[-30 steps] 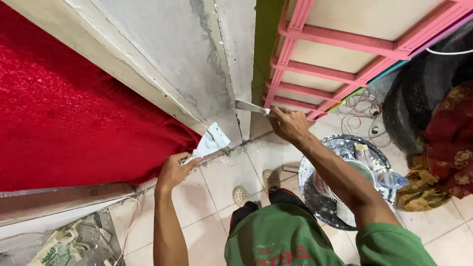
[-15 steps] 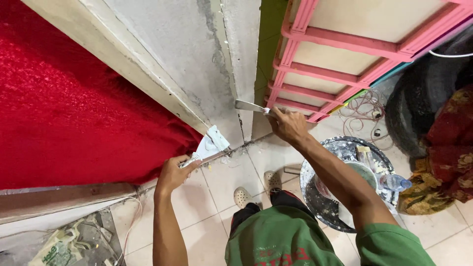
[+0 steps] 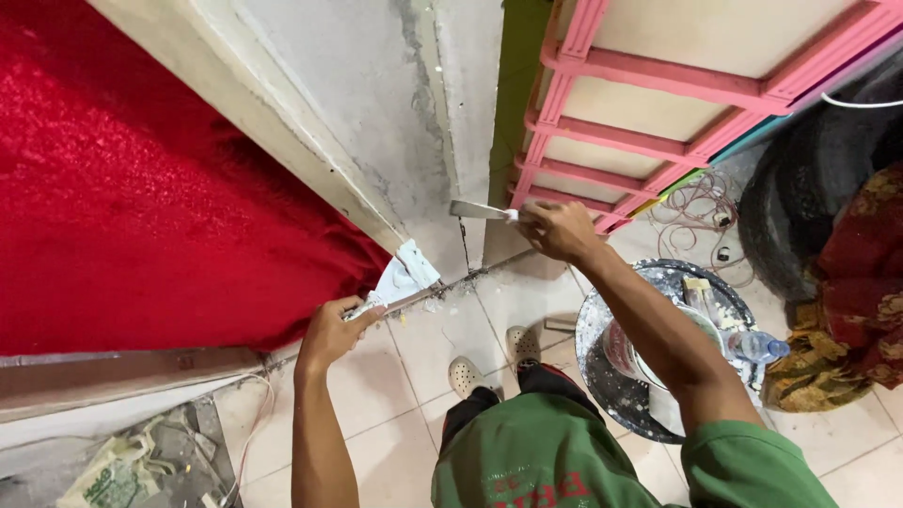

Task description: The person scrapes the edge of a wall with a putty knife and mixes joint compound between two putty knives.

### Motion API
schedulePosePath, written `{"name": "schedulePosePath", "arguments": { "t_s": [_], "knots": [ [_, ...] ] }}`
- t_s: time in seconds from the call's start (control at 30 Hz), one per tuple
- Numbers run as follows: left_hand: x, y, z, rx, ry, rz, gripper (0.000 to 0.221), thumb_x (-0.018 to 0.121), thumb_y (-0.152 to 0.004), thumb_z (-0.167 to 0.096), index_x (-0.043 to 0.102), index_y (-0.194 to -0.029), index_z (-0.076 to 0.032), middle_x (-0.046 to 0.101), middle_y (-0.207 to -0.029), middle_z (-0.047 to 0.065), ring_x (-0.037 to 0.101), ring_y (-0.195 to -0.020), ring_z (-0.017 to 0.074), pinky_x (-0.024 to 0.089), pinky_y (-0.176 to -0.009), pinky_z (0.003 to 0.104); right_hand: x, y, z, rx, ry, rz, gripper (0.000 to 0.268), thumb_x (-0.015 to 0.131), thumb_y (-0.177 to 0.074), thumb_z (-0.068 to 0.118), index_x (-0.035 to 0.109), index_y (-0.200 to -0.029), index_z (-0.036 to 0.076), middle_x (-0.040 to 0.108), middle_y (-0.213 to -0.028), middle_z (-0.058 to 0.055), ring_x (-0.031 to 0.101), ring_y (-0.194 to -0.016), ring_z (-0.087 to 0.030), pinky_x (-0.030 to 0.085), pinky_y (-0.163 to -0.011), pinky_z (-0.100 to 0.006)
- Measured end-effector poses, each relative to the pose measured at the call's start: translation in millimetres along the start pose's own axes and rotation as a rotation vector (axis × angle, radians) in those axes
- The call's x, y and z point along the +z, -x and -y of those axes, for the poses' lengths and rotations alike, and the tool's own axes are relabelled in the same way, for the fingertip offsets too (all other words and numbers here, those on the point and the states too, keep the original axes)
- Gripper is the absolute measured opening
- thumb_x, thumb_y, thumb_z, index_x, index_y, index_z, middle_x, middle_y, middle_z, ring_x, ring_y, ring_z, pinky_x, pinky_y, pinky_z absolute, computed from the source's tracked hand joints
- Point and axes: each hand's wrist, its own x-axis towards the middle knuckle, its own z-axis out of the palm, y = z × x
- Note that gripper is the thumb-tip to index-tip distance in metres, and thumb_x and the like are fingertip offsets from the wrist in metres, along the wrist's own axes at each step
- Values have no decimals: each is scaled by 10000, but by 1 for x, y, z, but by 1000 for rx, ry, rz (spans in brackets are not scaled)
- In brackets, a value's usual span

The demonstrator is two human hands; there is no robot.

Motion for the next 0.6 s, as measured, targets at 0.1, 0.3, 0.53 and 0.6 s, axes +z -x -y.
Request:
{"name": "schedulePosePath", "arguments": {
  "t_s": [0.1,0.3,0.53,0.6],
  "knots": [
    [5,-4,-5,46,-38,-20,350,787,-851,-372,764,-818,-25,539,-540,21,450,-467,101,357,-430,314,12,-20,-7,-34,20,-17,200,699,-949,316,704,-1051,145,741,-818,-69,656,-556,-196,492,-450,-373],
    [9,-17,-8,103,-10,-20,337,773,-851,-378,768,-856,-41,576,-554,16,460,-481,86,379,-441,303,26,-9,-26,89,174,74,297,647,-999,415,709,-1138,159,728,-788,-94,603,-462,-183,439,-380,-374],
    [15,-20,-3,26,12,2,355,801,-842,-369,774,-899,-20,562,-554,35,475,-456,109,382,-417,306,23,37,-58,135,89,33,278,649,-1005,449,698,-974,178,729,-783,-52,566,-430,-152,402,-341,-333],
    [15,-23,-4,31,13,24,384,800,-854,-382,776,-884,1,558,-564,34,467,-468,104,377,-422,297,32,27,-53,62,75,49,279,665,-1026,438,693,-965,168,724,-788,-50,558,-438,-160,407,-368,-336]
  ]
}}
